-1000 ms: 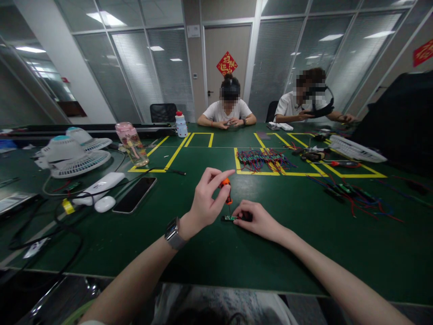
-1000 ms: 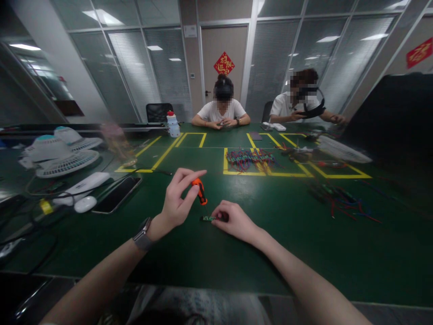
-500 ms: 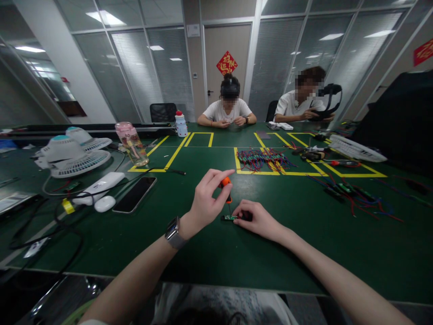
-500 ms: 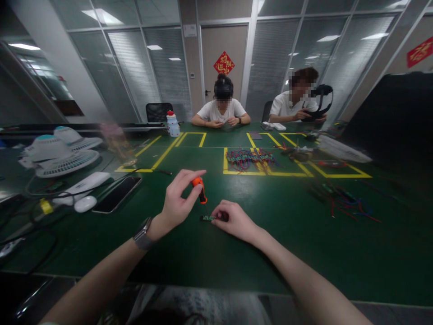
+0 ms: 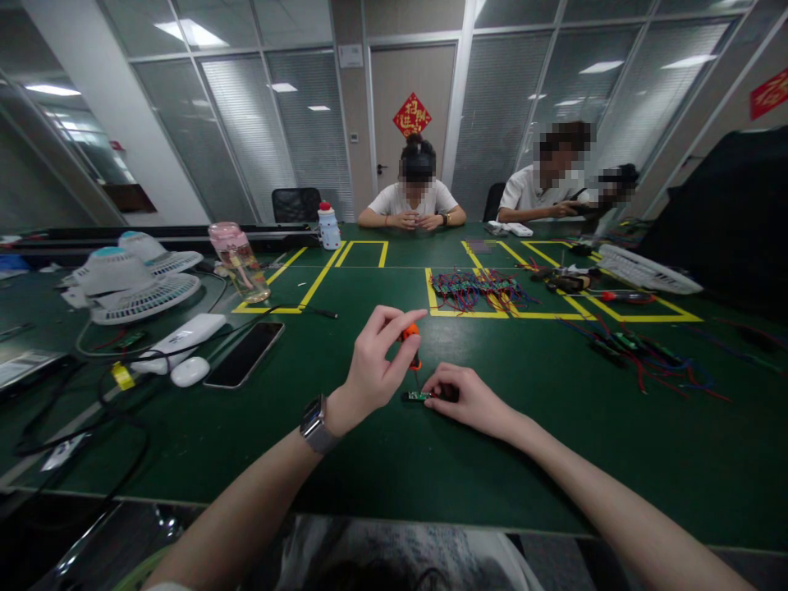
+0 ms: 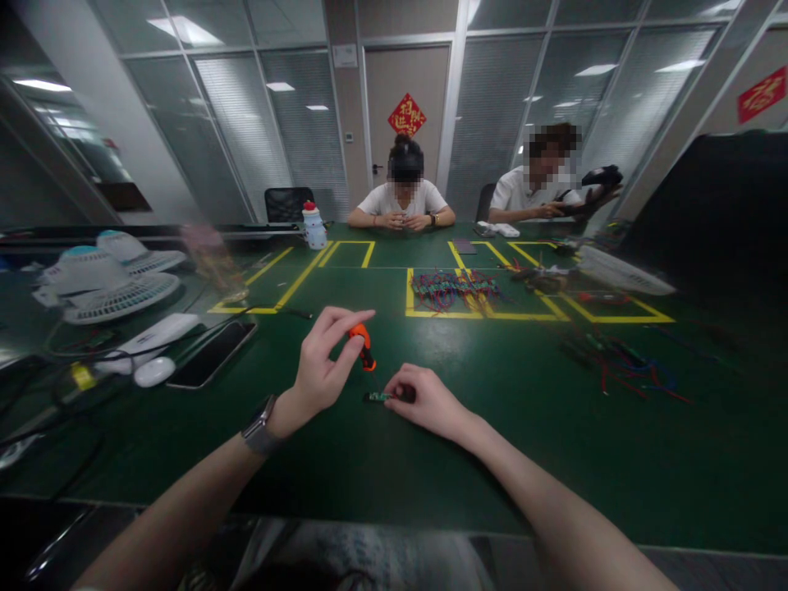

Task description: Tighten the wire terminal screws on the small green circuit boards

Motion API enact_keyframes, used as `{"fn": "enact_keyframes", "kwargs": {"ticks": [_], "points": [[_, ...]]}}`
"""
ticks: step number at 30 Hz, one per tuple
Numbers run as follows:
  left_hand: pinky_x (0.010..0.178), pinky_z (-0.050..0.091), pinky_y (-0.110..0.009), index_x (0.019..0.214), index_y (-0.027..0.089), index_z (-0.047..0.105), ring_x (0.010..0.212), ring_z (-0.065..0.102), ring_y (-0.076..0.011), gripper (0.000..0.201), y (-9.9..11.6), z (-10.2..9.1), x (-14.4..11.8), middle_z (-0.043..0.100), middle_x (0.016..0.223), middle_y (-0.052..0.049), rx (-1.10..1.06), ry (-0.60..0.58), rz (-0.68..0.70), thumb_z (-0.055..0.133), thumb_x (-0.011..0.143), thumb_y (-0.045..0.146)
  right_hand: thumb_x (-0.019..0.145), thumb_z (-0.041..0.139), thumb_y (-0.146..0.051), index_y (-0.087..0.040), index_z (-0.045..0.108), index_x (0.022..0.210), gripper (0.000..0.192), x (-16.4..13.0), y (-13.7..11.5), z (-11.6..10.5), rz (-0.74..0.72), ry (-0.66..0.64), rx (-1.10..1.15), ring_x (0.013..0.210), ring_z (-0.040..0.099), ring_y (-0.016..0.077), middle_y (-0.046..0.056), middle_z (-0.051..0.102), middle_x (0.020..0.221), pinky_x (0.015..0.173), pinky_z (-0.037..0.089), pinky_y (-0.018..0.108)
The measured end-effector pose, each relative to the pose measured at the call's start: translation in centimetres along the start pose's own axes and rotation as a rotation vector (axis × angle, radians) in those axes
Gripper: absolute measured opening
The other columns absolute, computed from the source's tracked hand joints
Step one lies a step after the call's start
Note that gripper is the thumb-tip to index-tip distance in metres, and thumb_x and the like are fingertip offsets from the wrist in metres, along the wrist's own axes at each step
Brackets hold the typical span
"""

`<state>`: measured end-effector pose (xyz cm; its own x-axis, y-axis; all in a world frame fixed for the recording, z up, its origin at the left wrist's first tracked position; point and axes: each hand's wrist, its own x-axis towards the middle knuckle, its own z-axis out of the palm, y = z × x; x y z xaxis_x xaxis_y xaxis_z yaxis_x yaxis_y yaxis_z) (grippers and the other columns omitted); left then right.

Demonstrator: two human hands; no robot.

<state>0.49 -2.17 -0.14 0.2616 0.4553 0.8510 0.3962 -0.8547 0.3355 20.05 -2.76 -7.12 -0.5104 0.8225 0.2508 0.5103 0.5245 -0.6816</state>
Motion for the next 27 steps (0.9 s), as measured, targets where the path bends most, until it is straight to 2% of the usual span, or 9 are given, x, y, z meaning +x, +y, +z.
{"fn": "enact_keyframes", "kwargs": {"ticks": [3,9,16,20,25,27], "points": [[0.078,0.047,-0.028,0.123,0.016,0.057,0.088,0.054,-0.0143,0.033,0.07,-0.07,-0.05,0.055,0.096,-0.006,-0.001,-0.013,-0.007,0.041,0.095,0.014,0.079,0.068,-0.019,-0.017,0.07,0.084,0.006,0.0,-0.01,-0.03,0.001,0.0,0.002,0.07,0.055,0.0141,0.001,0.057,0.078,0.064,0.042,0.024],[0.072,0.047,-0.026,0.108,0.016,0.063,0.083,0.054,-0.0141,0.023,0.32,-0.09,0.11,0.054,0.09,-0.005,0.036,0.025,0.012,0.049,0.09,0.015,0.079,0.067,-0.018,-0.017,0.07,0.085,0.006,-0.01,-0.03,-0.02,0.002,-0.002,0.004,0.07,0.055,0.014,0.001,0.057,0.078,0.063,0.042,0.024],[0.072,0.048,-0.026,0.107,0.014,0.063,0.082,0.054,-0.014,0.022,0.38,-0.05,0.16,0.054,0.09,-0.005,0.056,0.024,0.04,0.049,0.089,0.013,0.079,0.068,-0.017,-0.017,0.071,0.085,0.006,-0.02,0.02,0.04,0.0,0.006,0.008,0.069,0.055,0.0137,0.001,0.057,0.078,0.063,0.042,0.024],[0.073,0.048,-0.026,0.111,0.013,0.062,0.083,0.054,-0.0141,0.025,0.26,-0.02,-0.07,0.054,0.092,-0.006,0.073,0.021,0.076,0.05,0.089,0.013,0.079,0.068,-0.017,-0.017,0.07,0.084,0.006,-0.01,-0.04,0.02,0.001,0.007,0.001,0.069,0.055,0.0139,0.001,0.057,0.077,0.063,0.042,0.024],[0.08,0.049,-0.029,0.128,0.016,0.053,0.093,0.057,-0.0155,0.037,0.17,0.01,-0.26,0.058,0.103,-0.009,0.039,-0.002,0.093,0.041,0.093,0.011,0.079,0.068,-0.017,-0.016,0.07,0.084,0.006,0.05,-0.13,-0.04,-0.007,0.002,-0.003,0.07,0.055,0.0142,0.001,0.057,0.077,0.064,0.042,0.024],[0.078,0.049,-0.028,0.125,0.016,0.056,0.089,0.057,-0.0146,0.035,0.19,0.03,-0.18,0.058,0.098,-0.007,0.038,0.019,0.088,0.044,0.092,0.011,0.079,0.068,-0.017,-0.017,0.07,0.084,0.006,0.06,-0.11,-0.04,-0.009,0.004,-0.004,0.07,0.055,0.0144,0.001,0.057,0.077,0.064,0.042,0.025]]}}
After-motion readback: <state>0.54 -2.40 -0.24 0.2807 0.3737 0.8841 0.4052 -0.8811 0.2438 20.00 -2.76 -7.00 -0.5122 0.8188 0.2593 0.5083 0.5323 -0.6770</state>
